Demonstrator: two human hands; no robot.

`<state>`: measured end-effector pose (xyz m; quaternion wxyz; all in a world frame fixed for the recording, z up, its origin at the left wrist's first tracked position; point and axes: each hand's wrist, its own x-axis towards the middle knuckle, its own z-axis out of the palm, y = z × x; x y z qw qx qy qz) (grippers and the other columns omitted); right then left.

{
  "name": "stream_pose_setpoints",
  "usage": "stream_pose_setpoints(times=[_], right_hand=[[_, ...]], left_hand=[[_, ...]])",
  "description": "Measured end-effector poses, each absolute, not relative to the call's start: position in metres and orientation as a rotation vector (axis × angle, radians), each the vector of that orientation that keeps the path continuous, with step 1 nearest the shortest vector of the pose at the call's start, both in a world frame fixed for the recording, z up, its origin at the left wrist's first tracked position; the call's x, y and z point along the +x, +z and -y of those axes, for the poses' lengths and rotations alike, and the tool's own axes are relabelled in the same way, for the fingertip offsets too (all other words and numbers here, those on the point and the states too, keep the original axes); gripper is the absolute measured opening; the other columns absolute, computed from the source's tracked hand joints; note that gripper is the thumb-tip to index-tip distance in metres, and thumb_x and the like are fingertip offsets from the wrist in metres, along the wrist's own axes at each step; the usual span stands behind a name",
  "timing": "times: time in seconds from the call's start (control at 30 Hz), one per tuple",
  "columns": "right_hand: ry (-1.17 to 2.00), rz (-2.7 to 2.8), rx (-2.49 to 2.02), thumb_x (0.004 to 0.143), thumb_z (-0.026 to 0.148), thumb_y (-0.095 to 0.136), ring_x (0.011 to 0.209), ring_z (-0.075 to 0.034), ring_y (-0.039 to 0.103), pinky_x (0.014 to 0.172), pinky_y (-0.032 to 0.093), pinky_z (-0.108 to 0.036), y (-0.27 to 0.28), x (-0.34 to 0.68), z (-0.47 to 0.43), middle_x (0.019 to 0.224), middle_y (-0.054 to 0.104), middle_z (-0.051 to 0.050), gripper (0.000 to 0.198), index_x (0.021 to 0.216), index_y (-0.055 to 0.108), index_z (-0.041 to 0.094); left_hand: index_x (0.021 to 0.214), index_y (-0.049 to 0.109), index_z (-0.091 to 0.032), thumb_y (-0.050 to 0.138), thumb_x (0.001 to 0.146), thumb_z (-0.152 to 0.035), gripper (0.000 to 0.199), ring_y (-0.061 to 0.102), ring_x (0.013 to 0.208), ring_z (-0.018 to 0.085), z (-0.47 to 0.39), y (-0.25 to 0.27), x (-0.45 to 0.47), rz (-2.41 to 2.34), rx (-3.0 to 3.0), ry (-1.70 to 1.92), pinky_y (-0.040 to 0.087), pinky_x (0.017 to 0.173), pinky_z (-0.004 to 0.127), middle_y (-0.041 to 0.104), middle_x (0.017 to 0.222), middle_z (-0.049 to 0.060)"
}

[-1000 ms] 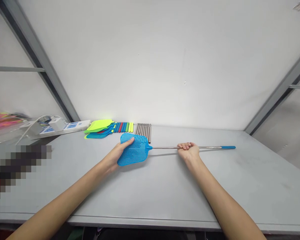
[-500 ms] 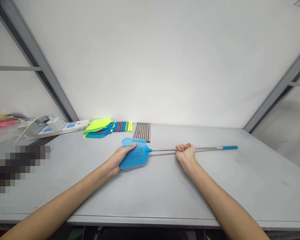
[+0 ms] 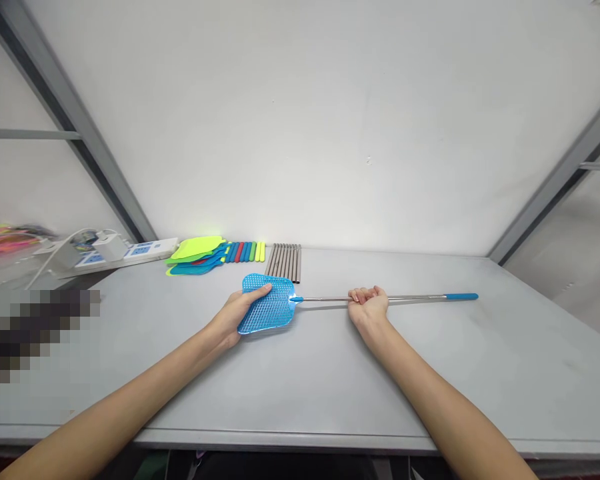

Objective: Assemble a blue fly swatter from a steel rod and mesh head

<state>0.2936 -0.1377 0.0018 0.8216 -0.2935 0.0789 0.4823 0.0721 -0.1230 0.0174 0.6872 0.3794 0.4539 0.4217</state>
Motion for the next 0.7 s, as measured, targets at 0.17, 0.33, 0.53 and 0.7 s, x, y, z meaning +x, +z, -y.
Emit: stream_pose_setpoints(times=[0.17,0.33,0.53,0.7], right_hand=[[1.000,-0.155,-0.618,0.073,0.013,0.025,0.027,-0.007,0.012,0.030,0.018,-0.020,-0.0006,0.2936,0.1369,0.037,0.008,0.009,0.025,0.057,0.006,0.019],[0.980,-0.156,-0.617,0.073,0.012,0.025,0.027,-0.007,0.013,0.030,0.018,-0.020,-0.0004,0.2930,0.1373,0.036,0.010,0.009,0.025,0.057,0.007,0.019],[0.977,-0.168,-0.619,0.072,0.012,0.026,0.027,-0.007,0.013,0.030,0.018,-0.020,0.0015,0.2898,0.1389,0.035,0.011,0.009,0.025,0.056,0.008,0.019],[0.982,-0.185,-0.620,0.071,0.012,0.026,0.027,-0.007,0.013,0.031,0.018,-0.021,0.0020,0.2872,0.1401,0.035,0.011,0.009,0.025,0.056,0.009,0.019]], left_hand=[[0.083,0.061,-0.010,0.068,0.057,-0.029,0.033,0.062,0.070,0.022,0.1245,0.0148,0.0762,-1.111,0.854,1.057,0.052,0.064,0.034,0.066,0.080,0.011],[0.084,0.061,-0.010,0.069,0.056,-0.030,0.036,0.062,0.072,0.023,0.1237,0.0130,0.0759,-1.117,0.840,1.021,0.051,0.065,0.035,0.065,0.083,0.012],[0.084,0.061,-0.009,0.069,0.055,-0.031,0.037,0.062,0.072,0.023,0.1218,0.0139,0.0741,-1.119,0.848,0.966,0.052,0.065,0.035,0.065,0.085,0.013],[0.082,0.061,-0.010,0.069,0.055,-0.031,0.035,0.062,0.071,0.024,0.1218,0.0129,0.0734,-1.146,0.866,0.958,0.052,0.064,0.034,0.065,0.085,0.013]])
